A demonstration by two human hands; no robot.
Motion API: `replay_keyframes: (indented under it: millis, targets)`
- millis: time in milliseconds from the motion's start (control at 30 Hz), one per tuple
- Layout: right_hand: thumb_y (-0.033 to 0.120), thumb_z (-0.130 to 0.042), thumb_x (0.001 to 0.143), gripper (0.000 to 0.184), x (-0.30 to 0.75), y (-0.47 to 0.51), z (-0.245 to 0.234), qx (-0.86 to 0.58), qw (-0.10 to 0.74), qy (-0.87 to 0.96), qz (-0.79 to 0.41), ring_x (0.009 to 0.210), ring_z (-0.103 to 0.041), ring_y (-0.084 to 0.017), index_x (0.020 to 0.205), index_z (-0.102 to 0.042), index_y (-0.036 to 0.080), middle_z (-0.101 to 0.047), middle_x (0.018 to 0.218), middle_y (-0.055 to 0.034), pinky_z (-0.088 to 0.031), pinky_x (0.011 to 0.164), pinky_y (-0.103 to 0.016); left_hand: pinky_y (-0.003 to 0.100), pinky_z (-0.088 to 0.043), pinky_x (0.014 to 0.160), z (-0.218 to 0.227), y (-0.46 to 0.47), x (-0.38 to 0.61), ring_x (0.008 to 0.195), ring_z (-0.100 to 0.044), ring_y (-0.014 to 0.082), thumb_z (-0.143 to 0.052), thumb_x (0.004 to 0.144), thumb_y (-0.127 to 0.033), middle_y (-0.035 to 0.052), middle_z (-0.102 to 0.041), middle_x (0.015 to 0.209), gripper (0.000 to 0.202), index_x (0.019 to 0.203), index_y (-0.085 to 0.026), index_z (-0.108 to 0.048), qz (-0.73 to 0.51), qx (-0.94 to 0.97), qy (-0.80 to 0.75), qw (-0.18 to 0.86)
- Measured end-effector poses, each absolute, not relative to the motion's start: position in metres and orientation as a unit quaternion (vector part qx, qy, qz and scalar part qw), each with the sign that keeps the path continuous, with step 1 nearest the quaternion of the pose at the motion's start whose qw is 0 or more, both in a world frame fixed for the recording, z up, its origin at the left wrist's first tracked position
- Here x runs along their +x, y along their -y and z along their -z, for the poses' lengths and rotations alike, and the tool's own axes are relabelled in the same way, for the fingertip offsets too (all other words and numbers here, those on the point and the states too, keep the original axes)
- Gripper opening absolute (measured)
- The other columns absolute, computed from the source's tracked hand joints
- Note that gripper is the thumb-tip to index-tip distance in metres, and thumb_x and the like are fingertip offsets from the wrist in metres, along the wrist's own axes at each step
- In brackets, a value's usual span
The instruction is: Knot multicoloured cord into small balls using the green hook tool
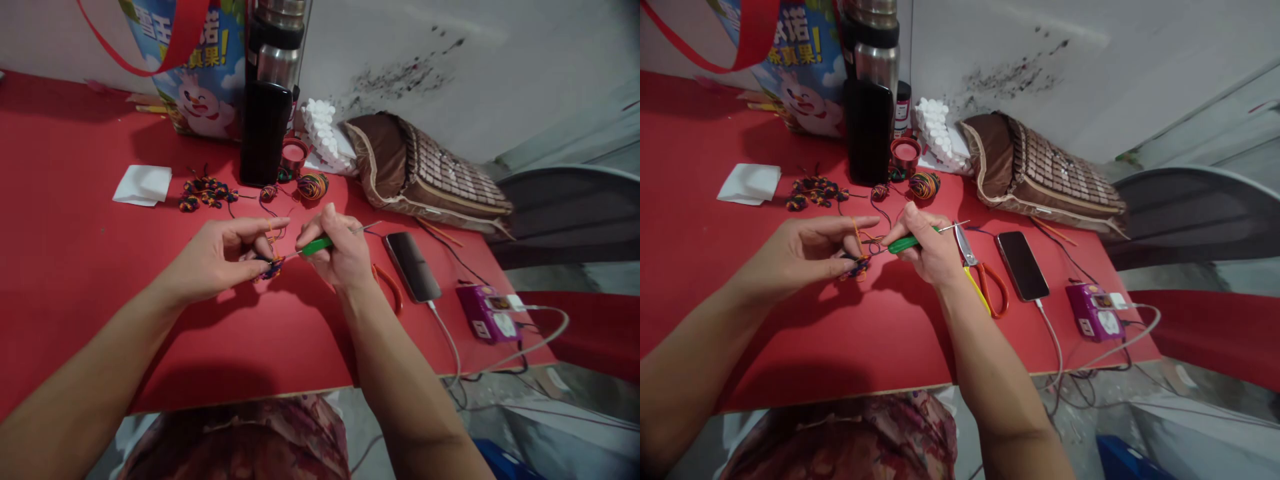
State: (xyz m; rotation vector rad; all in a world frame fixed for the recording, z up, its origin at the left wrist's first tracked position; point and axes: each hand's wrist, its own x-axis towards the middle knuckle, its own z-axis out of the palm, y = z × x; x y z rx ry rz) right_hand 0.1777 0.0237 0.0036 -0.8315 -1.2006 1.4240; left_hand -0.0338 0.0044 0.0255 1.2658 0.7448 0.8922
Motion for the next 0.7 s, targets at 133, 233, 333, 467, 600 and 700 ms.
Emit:
replay_keyframes:
  millis: [133, 233, 333, 467, 600, 700]
  targets:
    - [0.075, -0.076, 0.090, 0.067, 0.180, -0.024, -0.005, -0.354, 0.525, 0.527, -0.566, 0.037, -0.031, -0.006, 0.051, -0.073, 0.021, -0.037, 0.038, 0.0056, -0.021, 0.041, -0.026, 0.020, -0.059, 0.066, -0.023, -0.004, -0.034, 0.063, -0.073, 0.0109, -0.077, 0.079, -0.003, -0.0018, -0.076, 0.074, 0.052, 0.129, -0.014, -0.083, -0.392, 0.581, -0.342, 0.626]
    - [0.077, -0.077, 0.088, 0.068, 0.181, -0.024, -0.007, -0.370, 0.522, 0.539, -0.548, 0.037, -0.032, -0.005, 0.051, -0.073, 0.021, -0.042, 0.040, 0.0046, -0.021, 0.040, -0.026, 0.021, -0.059, 0.068, -0.021, -0.004, -0.034, 0.066, -0.074, 0.0117, -0.076, 0.079, -0.006, -0.0013, -0.076, 0.073, 0.053, 0.131, -0.012, -0.081, -0.389, 0.591, -0.359, 0.608]
    - [0.078, -0.078, 0.087, 0.068, 0.183, -0.024, -0.009, -0.379, 0.522, 0.547, -0.533, 0.038, -0.032, -0.005, 0.052, -0.074, 0.020, -0.047, 0.043, 0.0032, -0.020, 0.040, -0.026, 0.023, -0.059, 0.067, -0.020, -0.005, -0.034, 0.066, -0.073, 0.0133, -0.076, 0.079, -0.009, -0.0004, -0.077, 0.074, 0.055, 0.135, -0.011, -0.080, -0.383, 0.596, -0.372, 0.600]
    - [0.074, -0.077, 0.090, 0.064, 0.185, -0.022, -0.007, -0.386, 0.520, 0.559, -0.518, 0.039, -0.035, -0.005, 0.057, -0.077, 0.019, -0.055, 0.049, 0.0014, -0.020, 0.040, -0.026, 0.025, -0.058, 0.068, -0.020, -0.005, -0.033, 0.067, -0.073, 0.0139, -0.077, 0.078, -0.012, 0.0001, -0.076, 0.074, 0.060, 0.138, -0.007, -0.077, -0.377, 0.592, -0.396, 0.592]
    - [0.071, -0.076, 0.094, 0.061, 0.188, -0.023, -0.004, -0.383, 0.525, 0.571, -0.502, 0.041, -0.039, -0.005, 0.061, -0.081, 0.020, -0.057, 0.052, 0.0012, -0.023, 0.042, -0.025, 0.025, -0.057, 0.070, -0.021, -0.006, -0.033, 0.069, -0.072, 0.0134, -0.079, 0.076, -0.013, -0.0004, -0.076, 0.076, 0.061, 0.137, -0.008, -0.078, -0.380, 0.579, -0.418, 0.588]
    - [0.071, -0.073, 0.096, 0.061, 0.189, -0.022, -0.001, -0.388, 0.528, 0.580, -0.484, 0.042, -0.040, -0.006, 0.063, -0.082, 0.020, -0.057, 0.051, 0.0012, -0.028, 0.043, -0.026, 0.024, -0.056, 0.067, -0.021, -0.007, -0.032, 0.067, -0.071, 0.0128, -0.079, 0.075, -0.013, -0.0012, -0.074, 0.076, 0.062, 0.137, -0.009, -0.078, -0.380, 0.571, -0.429, 0.588]
